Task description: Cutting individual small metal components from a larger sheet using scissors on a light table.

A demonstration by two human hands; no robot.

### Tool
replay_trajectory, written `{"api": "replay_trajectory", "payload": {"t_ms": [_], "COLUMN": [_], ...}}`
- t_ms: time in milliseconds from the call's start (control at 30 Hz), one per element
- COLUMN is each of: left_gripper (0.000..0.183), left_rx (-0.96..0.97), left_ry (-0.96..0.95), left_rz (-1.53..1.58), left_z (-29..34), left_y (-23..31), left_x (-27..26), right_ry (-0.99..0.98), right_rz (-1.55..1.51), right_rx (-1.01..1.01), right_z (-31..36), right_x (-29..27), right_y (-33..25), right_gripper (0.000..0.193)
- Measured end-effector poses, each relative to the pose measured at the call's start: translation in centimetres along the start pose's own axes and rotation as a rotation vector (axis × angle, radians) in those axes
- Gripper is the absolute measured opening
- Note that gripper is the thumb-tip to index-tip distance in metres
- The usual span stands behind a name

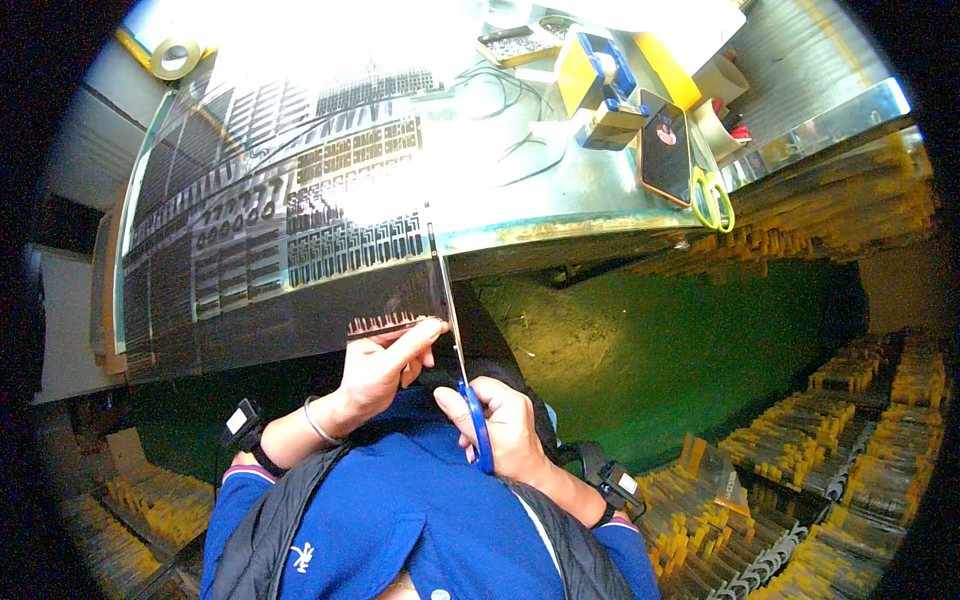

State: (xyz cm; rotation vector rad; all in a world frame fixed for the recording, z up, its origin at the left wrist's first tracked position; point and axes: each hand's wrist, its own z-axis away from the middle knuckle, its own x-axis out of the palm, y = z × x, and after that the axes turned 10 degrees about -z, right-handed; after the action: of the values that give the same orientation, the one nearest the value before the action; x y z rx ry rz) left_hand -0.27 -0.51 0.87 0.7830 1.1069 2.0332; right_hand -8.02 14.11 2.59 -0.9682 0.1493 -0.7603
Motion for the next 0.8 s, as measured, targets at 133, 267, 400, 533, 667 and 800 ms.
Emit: {"api": "replay_trajectory", "payload": {"t_ms": [133,267,400,533,667,800], "left_gripper": [0.020,0.021,0.021,0.021,0.021,0.021], "left_rx": [-0.012,-0.034,-0.047,-0.085,-0.038,-0.060], "left_ry": [0.016,-0.046,-0.050,-0.044,-0.060,-0.092], "left_rz": [-0.042,-0.110,-0.167,-0.177,-0.156,-0.194], "left_z": [0.4,0.9,1.1,1.2,1.7,1.7], "left_y": [-0.5,-1.2,-1.5,-1.5,-1.8,-2.0], "left_x": [0.0,0.2,0.0,0.2,0.2,0.0], "right_ry": [-0.013,0.009,0.023,0.008,-0.013,-0.019], "right_rz": [-0.065,-0.105,-0.063,-0.075,-0.096,-0.087], "right_rx": [0.013,-0.045,0.017,0.034,0.009,0.008], "right_z": [0.0,-0.3,0.0,0.0,-0.1,-0.1], "right_x": [0.2,0.2,0.1,0.1,0.0,-0.1], "right_y": [-0.1,0.4,0.2,0.0,-0.1,-0.3], "right_gripper": [0.032,0.032,0.032,0.030,0.029,0.027]}}
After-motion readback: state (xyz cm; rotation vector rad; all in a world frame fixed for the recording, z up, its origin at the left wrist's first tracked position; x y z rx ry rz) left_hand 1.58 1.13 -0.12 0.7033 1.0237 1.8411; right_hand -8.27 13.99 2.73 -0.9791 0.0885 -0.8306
